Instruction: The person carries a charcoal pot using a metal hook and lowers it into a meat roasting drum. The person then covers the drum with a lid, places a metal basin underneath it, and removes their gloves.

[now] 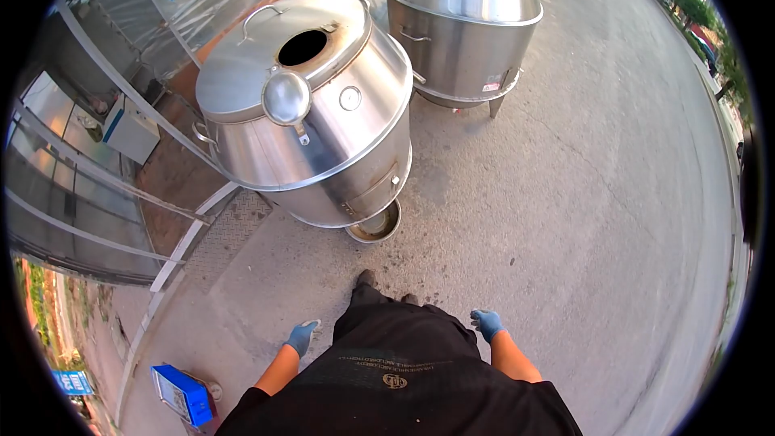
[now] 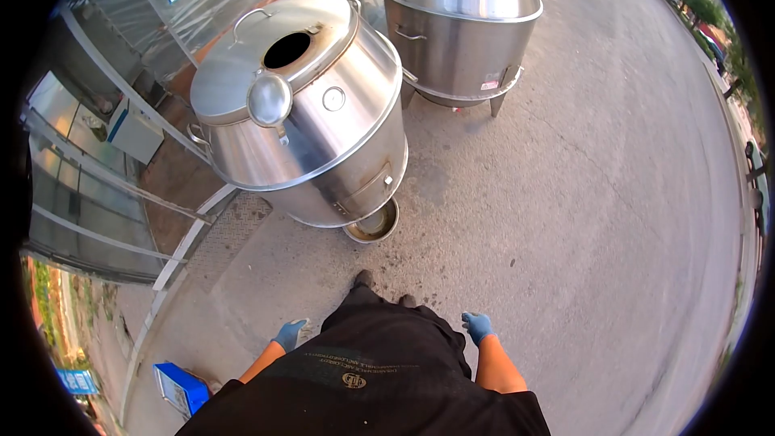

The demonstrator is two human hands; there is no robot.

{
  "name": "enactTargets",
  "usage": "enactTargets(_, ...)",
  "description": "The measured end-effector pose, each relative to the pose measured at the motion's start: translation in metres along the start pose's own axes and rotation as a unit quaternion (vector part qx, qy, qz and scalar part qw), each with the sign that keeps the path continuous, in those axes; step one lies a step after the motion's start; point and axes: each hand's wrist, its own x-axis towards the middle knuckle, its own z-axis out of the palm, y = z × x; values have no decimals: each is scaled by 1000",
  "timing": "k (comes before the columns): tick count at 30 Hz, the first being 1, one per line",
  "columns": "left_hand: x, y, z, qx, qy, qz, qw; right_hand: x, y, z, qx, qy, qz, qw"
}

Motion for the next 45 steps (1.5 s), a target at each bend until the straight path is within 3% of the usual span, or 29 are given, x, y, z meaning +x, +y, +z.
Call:
enactTargets(9, 10, -3, -11, 11, -44, -27, 999, 0, -4, -2, -4, -4, -6, 1000)
enactTargets(31, 8, -9, -7, -12, -28, -15, 999, -4, -3, 5, -43, -10, -26, 999)
enactTargets(37, 10, -10, -8, -16, -54, -28, 998, 0, 0, 7, -15, -6, -13, 1000)
enactTargets(45, 13, -14, -2, 11, -15, -44, 999, 4, 5, 7, 27, -16, -9, 999)
